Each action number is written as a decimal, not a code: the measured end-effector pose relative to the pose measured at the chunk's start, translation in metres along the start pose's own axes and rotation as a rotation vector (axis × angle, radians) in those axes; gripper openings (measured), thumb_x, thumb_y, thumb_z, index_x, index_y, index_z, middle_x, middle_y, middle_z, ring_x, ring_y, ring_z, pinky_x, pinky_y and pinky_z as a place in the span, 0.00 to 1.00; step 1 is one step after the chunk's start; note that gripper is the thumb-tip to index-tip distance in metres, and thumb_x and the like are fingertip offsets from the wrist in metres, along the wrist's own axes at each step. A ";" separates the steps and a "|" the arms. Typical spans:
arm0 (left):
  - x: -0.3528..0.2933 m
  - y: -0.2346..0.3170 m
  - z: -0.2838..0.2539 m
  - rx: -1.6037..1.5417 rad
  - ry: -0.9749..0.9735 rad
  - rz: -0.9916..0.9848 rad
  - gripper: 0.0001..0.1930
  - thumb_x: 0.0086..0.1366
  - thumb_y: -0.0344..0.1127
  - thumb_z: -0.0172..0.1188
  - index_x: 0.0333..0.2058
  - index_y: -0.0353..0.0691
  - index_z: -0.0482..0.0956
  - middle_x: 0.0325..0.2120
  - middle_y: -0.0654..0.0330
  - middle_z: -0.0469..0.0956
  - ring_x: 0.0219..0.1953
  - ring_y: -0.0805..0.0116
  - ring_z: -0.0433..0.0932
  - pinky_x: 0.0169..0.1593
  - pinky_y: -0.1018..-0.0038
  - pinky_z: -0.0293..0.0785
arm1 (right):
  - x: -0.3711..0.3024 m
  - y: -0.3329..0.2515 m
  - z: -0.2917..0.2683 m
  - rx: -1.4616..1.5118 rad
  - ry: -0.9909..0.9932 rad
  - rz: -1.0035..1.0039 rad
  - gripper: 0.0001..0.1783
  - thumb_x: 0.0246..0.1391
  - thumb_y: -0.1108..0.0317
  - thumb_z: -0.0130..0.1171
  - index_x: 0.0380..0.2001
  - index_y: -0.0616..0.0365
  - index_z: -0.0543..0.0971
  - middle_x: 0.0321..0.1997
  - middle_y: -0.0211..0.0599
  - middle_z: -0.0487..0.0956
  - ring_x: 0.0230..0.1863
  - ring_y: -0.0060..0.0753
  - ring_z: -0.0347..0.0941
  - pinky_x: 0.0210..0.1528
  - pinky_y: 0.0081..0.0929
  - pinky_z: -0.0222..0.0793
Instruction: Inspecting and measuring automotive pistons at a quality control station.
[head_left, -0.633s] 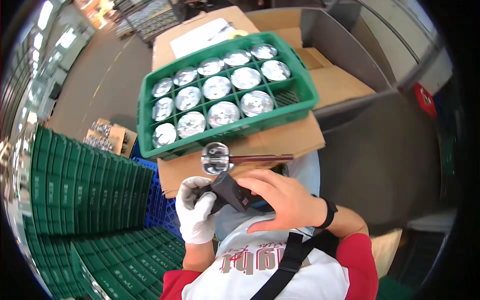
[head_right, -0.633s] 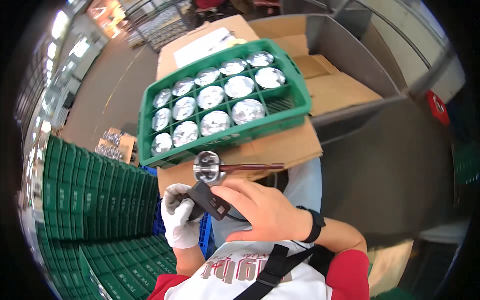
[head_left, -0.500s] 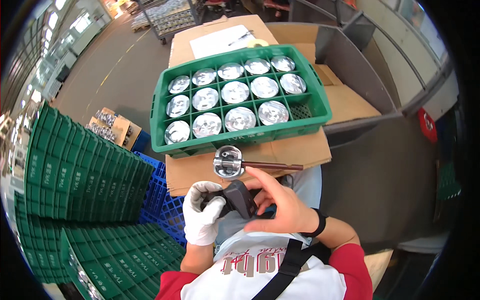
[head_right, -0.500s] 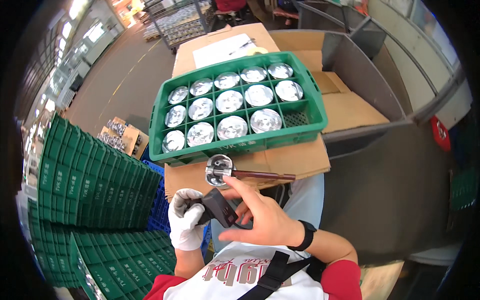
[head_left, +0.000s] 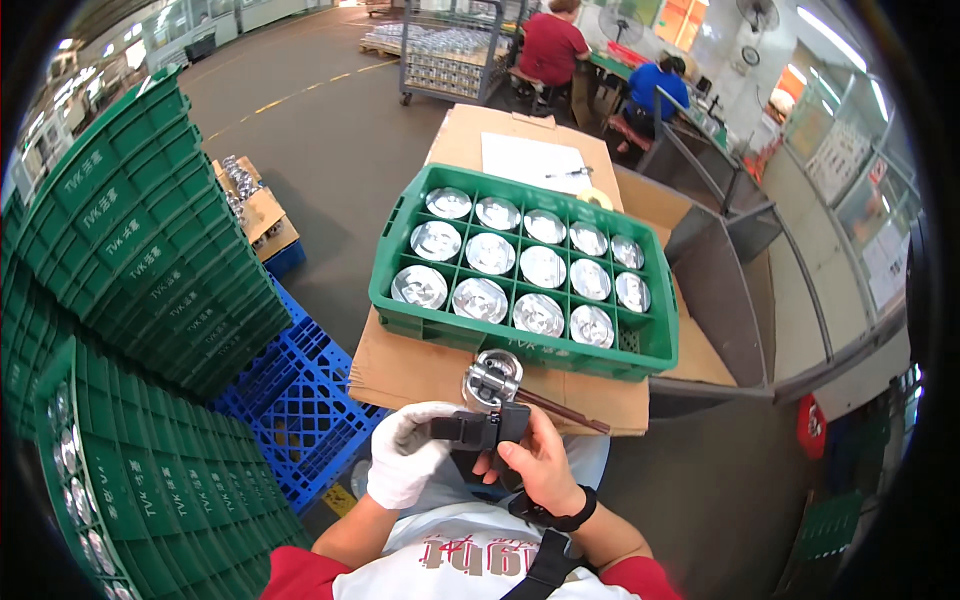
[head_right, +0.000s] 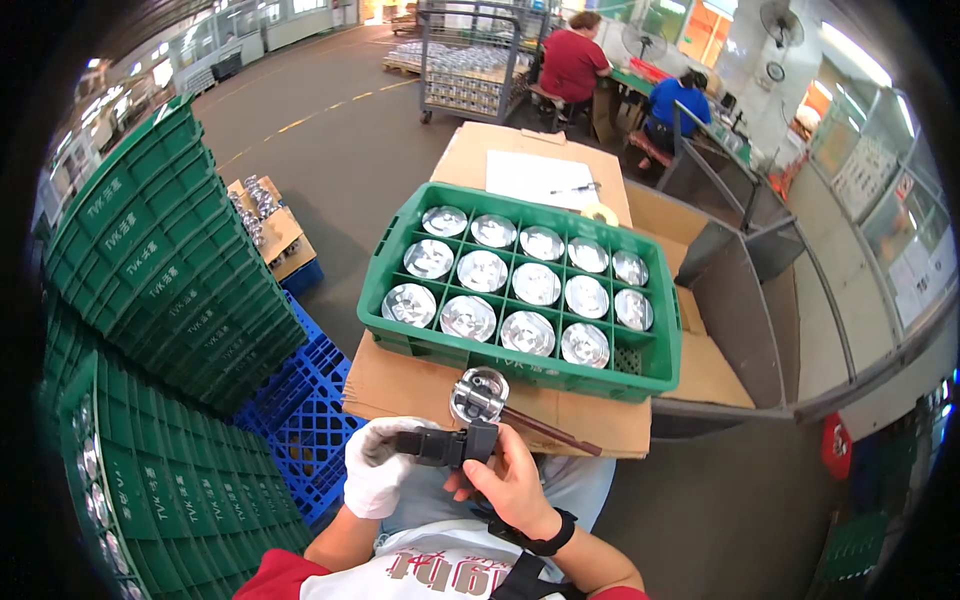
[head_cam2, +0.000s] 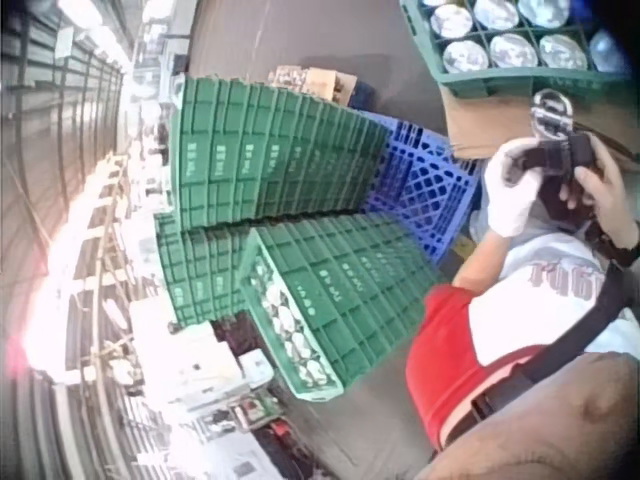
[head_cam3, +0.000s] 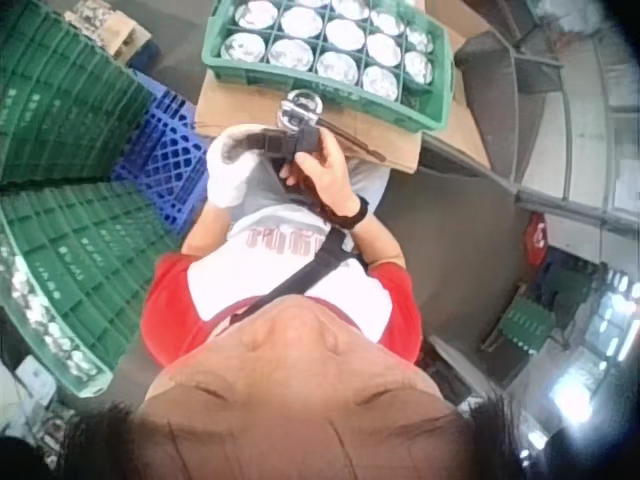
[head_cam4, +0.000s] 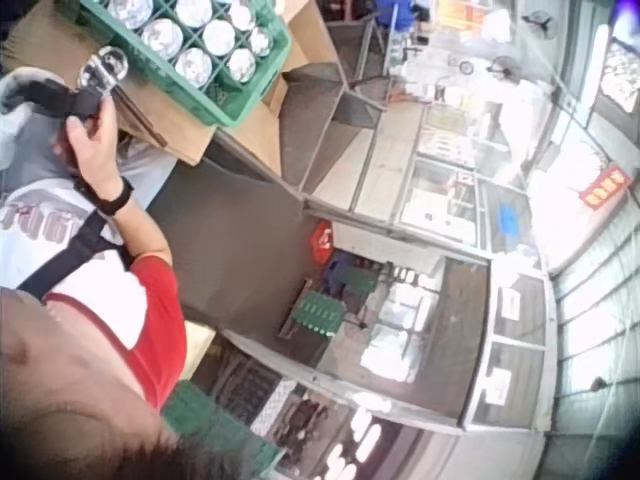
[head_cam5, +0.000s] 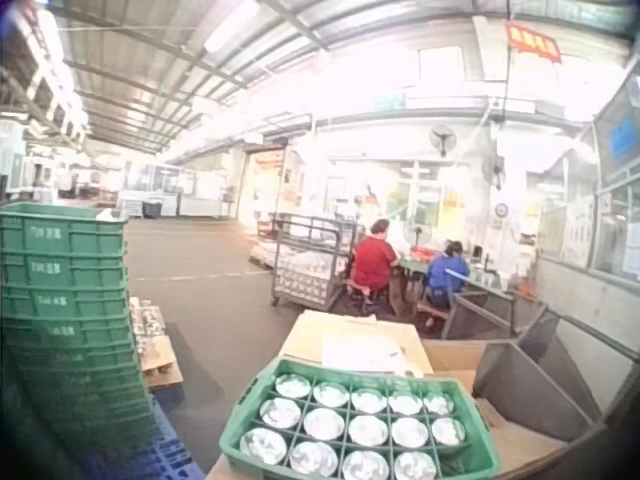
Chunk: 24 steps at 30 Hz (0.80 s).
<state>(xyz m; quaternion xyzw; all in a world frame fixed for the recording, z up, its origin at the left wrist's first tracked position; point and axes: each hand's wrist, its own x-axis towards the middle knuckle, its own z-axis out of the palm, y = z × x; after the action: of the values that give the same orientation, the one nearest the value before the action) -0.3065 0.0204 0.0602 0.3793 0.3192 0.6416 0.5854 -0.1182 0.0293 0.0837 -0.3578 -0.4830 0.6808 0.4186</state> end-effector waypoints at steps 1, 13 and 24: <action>0.000 0.000 -0.007 -0.027 0.002 -0.021 0.19 0.55 0.20 0.60 0.48 0.28 0.74 0.43 0.53 0.79 0.46 0.67 0.78 0.53 0.70 0.74 | 0.002 0.001 -0.002 0.038 0.021 0.017 0.25 0.59 0.72 0.54 0.57 0.64 0.62 0.47 0.46 0.76 0.36 0.37 0.80 0.32 0.28 0.80; 0.019 -0.013 -0.017 -0.181 -0.041 -0.804 0.32 0.66 0.65 0.51 0.15 0.44 0.64 0.10 0.65 0.61 0.13 0.70 0.63 0.19 0.75 0.58 | 0.010 0.020 0.002 -0.760 0.193 -0.566 0.33 0.43 0.73 0.67 0.53 0.61 0.66 0.46 0.42 0.72 0.36 0.30 0.75 0.29 0.24 0.72; 0.016 -0.006 -0.013 -0.882 0.094 -0.323 0.17 0.69 0.50 0.57 0.24 0.49 0.73 0.22 0.68 0.73 0.19 0.74 0.65 0.24 0.76 0.61 | 0.008 0.016 0.025 -0.751 0.106 -0.331 0.34 0.47 0.68 0.68 0.53 0.65 0.61 0.31 0.42 0.80 0.27 0.31 0.82 0.30 0.25 0.77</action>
<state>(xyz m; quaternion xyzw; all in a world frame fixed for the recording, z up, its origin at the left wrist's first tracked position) -0.3150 0.0372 0.0501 0.0104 0.0972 0.6330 0.7679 -0.1477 0.0249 0.0747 -0.4379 -0.7265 0.3614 0.3872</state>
